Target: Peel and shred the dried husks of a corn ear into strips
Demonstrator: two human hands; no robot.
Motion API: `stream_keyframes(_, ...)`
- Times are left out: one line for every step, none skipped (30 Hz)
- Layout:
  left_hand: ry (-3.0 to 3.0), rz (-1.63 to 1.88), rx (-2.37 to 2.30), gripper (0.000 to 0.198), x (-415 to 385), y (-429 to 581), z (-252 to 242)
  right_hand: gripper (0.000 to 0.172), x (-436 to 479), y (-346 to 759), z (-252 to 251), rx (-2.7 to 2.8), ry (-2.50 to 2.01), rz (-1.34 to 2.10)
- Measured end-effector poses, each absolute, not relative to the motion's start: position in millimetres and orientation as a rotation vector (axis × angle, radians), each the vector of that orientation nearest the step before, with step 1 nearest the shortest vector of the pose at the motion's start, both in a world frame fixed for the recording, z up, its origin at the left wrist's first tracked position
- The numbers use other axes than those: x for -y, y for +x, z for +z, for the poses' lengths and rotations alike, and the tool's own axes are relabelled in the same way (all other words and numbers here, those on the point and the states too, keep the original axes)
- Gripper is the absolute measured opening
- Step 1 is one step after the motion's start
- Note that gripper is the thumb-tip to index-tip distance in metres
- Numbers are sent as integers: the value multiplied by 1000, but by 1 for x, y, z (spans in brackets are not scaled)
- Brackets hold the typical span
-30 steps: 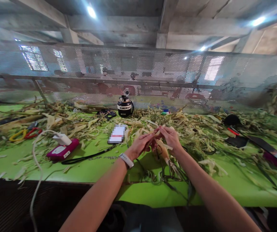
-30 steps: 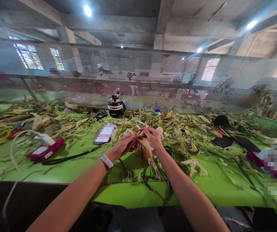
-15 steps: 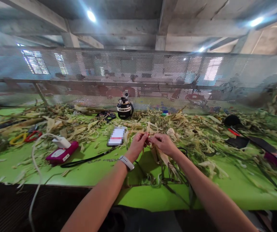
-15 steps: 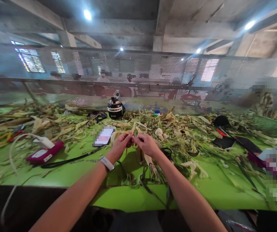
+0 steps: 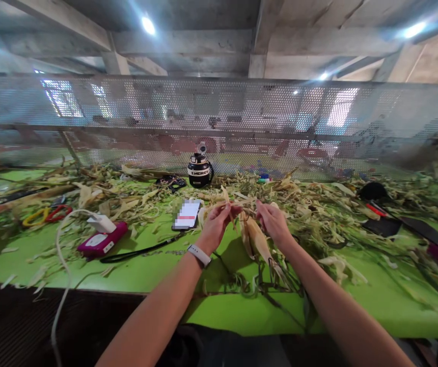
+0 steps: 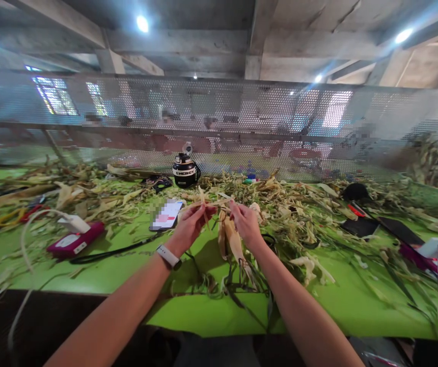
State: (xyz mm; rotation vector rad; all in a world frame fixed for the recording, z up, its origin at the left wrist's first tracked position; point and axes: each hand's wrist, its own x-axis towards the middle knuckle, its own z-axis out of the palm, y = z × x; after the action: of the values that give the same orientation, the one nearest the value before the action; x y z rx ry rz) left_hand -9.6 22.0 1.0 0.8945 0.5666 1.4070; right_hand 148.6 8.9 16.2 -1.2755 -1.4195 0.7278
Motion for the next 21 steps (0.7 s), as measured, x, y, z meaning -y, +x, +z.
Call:
stream_keyframes(915,1418,-562,29,-22,-9,0,50,-7,145,15,1494,-1250,725)
stream_keyframes(933,1420,-559,29,-23,-9,0,49,-6,141,13,1567,-1213,736)
stream_keyframes(943,1417,-557,29,-23,-8,-1,46,-4,137,11,1629,-1167,769)
stream_keyframes(946,1413,-559,30,-23,-8,-2,43,-3,133,9,1675,-1115,830)
stream_keyframes(944,1408,-565,30,-24,-8,-2,40,-3,130,7,1699,-1063,909)
stream_keyframes(943,1401,-578,30,-24,-8,-2,37,-3,127,6,1709,-1020,988)
stream_keyframes(944,1395,-594,29,-24,-7,-2,36,-3,126,4,1709,-992,1049)
stream_keyframes(941,1397,-609,29,-24,-7,-2,34,-3,125,3,1704,-982,1079)
stream_keyframes(938,1404,-619,28,-24,-7,-1,31,-4,124,3,1702,-988,1082)
stream_keyframes(936,1413,-626,28,-24,-7,-1,29,-5,124,3,1702,-1002,1061)
stream_keyframes(932,1423,-632,28,-24,-7,-1,26,-5,125,3,1707,-1015,1029)
stream_keyframes(929,1434,-640,28,-24,-8,0,24,-6,125,2,1711,-1026,1002)
stream_keyframes(929,1442,-651,29,-24,-8,0,23,-7,126,2,1709,-1032,988)
stream_keyframes(933,1443,-662,29,-24,-8,-1,21,-7,126,2,1704,-1033,988)
stream_keyframes(939,1440,-670,30,-25,-9,-1,20,-8,126,1,1700,-1031,1000)
stream_keyframes(942,1438,-670,30,-26,-9,-2,20,-8,126,0,1698,-1026,1018)
stream_keyframes(943,1437,-663,30,-26,-9,-2,20,-8,125,0,1702,-1020,1036)
stream_keyframes(940,1438,-652,30,-27,-9,-3,20,-8,125,-1,1713,-1017,1046)
stream_keyframes(932,1445,-642,30,-28,-8,-4,19,-8,125,-1,1733,-1018,1044)
stream_keyframes(919,1457,-639,30,-29,-8,-4,18,-7,125,0,1760,-1024,1030)
stream_keyframes(902,1473,-644,30,-29,-7,-5,17,-7,124,0,1791,-1033,1007)
